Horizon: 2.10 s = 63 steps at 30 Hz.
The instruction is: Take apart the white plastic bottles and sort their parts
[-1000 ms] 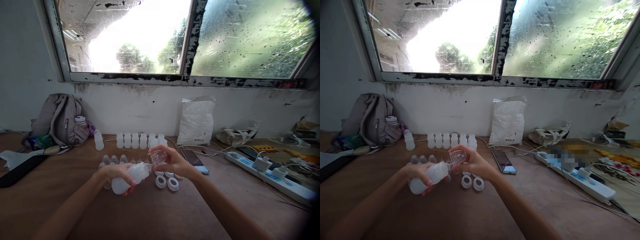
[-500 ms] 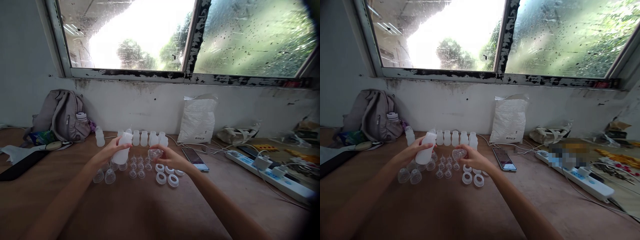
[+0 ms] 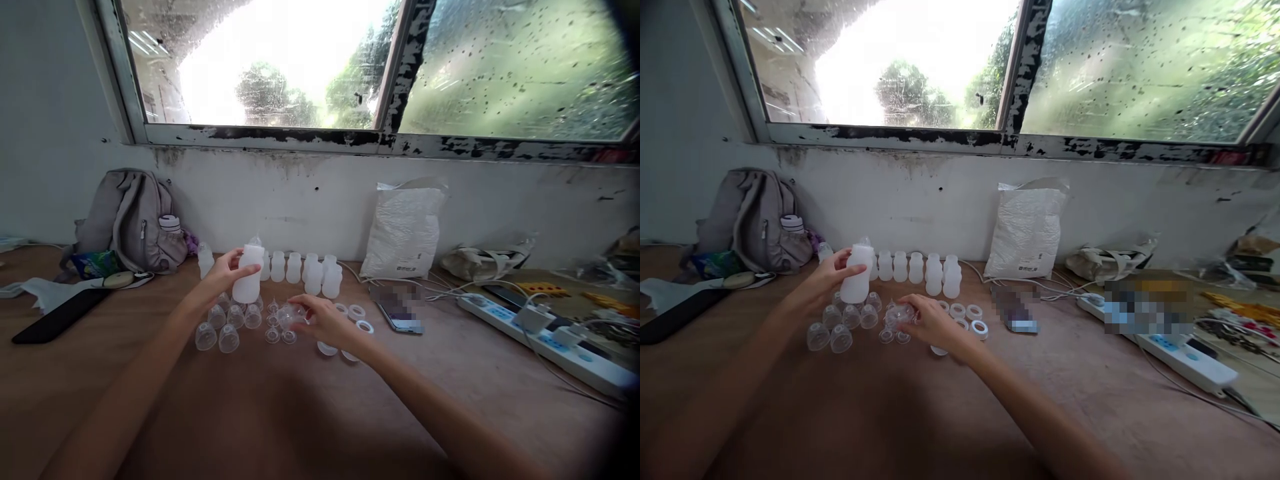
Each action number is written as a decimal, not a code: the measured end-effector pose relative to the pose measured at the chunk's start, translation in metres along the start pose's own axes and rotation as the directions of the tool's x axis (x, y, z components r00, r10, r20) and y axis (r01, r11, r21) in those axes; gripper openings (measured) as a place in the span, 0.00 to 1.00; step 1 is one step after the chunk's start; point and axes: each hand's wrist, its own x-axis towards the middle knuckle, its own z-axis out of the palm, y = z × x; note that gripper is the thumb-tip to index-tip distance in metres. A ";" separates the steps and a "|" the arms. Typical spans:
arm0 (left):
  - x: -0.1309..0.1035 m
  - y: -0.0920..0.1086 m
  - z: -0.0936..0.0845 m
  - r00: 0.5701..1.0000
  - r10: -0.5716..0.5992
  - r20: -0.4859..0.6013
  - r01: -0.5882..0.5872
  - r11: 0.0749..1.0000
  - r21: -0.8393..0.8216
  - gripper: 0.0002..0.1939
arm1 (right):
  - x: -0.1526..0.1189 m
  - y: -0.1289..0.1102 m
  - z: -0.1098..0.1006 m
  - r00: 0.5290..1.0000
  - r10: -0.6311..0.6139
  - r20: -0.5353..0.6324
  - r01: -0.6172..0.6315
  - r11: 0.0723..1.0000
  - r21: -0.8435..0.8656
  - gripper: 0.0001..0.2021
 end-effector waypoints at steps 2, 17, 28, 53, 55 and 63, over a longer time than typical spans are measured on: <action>0.001 0.000 -0.004 0.998 0.020 -0.055 -0.021 1.000 -0.013 0.29 | 0.005 -0.007 0.019 0.998 -0.058 -0.020 0.057 0.998 -0.027 0.21; 0.002 -0.001 -0.012 0.995 0.056 -0.081 -0.057 0.998 -0.002 0.29 | 0.047 -0.022 0.086 0.979 -0.163 0.126 0.197 0.917 -0.346 0.10; 0.002 -0.008 0.002 0.999 0.048 0.006 -0.049 0.993 0.111 0.24 | 0.044 -0.016 0.050 0.985 -0.113 -0.134 0.094 0.985 -0.142 0.07; -0.033 0.000 0.067 0.950 -0.009 0.313 -0.086 0.954 0.288 0.11 | 0.017 -0.035 -0.004 0.912 0.091 -0.401 0.039 0.952 0.304 0.17; -0.034 -0.004 0.066 0.874 -0.121 0.470 0.103 0.993 0.063 0.12 | 0.015 -0.038 -0.009 0.946 0.041 -0.322 0.086 0.924 0.372 0.15; -0.026 -0.023 0.057 0.660 0.002 0.752 0.526 0.713 -0.463 0.17 | 0.018 -0.020 -0.049 0.994 -0.101 -0.033 0.101 0.795 0.599 0.28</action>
